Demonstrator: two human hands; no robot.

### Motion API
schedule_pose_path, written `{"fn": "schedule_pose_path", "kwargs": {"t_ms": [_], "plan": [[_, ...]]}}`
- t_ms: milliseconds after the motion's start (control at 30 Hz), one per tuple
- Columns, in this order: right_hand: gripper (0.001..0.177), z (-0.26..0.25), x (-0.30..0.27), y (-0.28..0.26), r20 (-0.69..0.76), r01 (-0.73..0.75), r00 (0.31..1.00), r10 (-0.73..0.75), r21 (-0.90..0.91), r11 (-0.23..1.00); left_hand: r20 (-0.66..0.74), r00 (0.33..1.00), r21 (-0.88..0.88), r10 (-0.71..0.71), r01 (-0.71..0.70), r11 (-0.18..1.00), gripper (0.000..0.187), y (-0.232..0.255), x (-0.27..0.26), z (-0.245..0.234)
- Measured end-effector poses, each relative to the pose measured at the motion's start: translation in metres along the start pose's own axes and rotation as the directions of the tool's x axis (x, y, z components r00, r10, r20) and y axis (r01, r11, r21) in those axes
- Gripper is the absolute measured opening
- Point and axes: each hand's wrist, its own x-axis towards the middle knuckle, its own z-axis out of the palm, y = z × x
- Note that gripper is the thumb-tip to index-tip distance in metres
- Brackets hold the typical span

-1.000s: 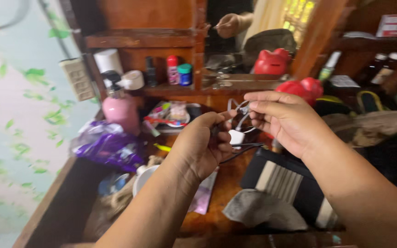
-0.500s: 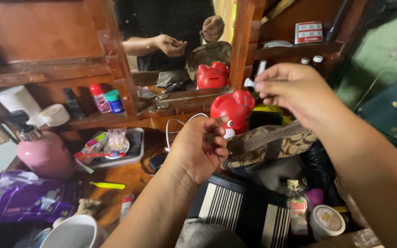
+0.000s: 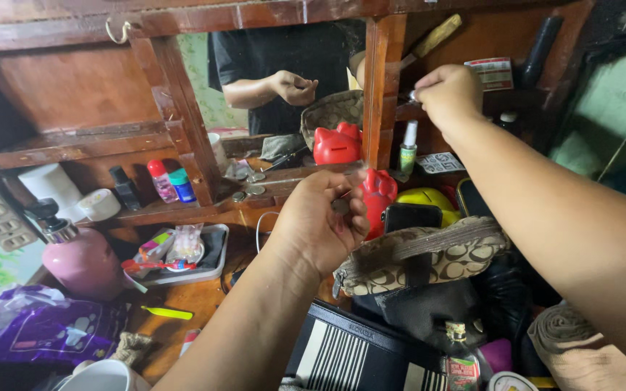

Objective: The person wipes a vanity table and various items with a cloth, including a wallet, a lamp, and a hair clipper. They also rearrange toiletries, a mug, and charging cables on the cluttered surface.

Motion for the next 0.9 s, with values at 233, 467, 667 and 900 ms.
{"fn": "schedule_pose_path", "kwargs": {"t_ms": [233,467,667,900], "plan": [[0.012,-0.016,-0.03,-0.038,-0.012,0.32,0.947,-0.32,0.008,0.947,0.05,0.999,-0.313,0.003,0.013,0.95,0.066,0.001,-0.04,0.009],[0.008,-0.03,-0.161,-0.155,0.579,-0.121,0.813,-0.061,0.27,0.955,0.079,0.983,-0.47,0.164,-0.108,0.876,0.093,0.001,-0.091,0.005],[0.016,0.007,-0.27,-0.224,0.701,0.057,0.7,-0.131,0.128,0.99,-0.047,0.96,-0.433,0.275,-0.268,0.861,0.092,0.013,-0.133,-0.023],[0.013,0.055,-0.306,-0.254,0.694,0.073,0.687,-0.215,0.228,0.971,-0.173,0.916,-0.54,0.361,-0.395,0.743,0.083,0.035,-0.178,-0.072]]}}
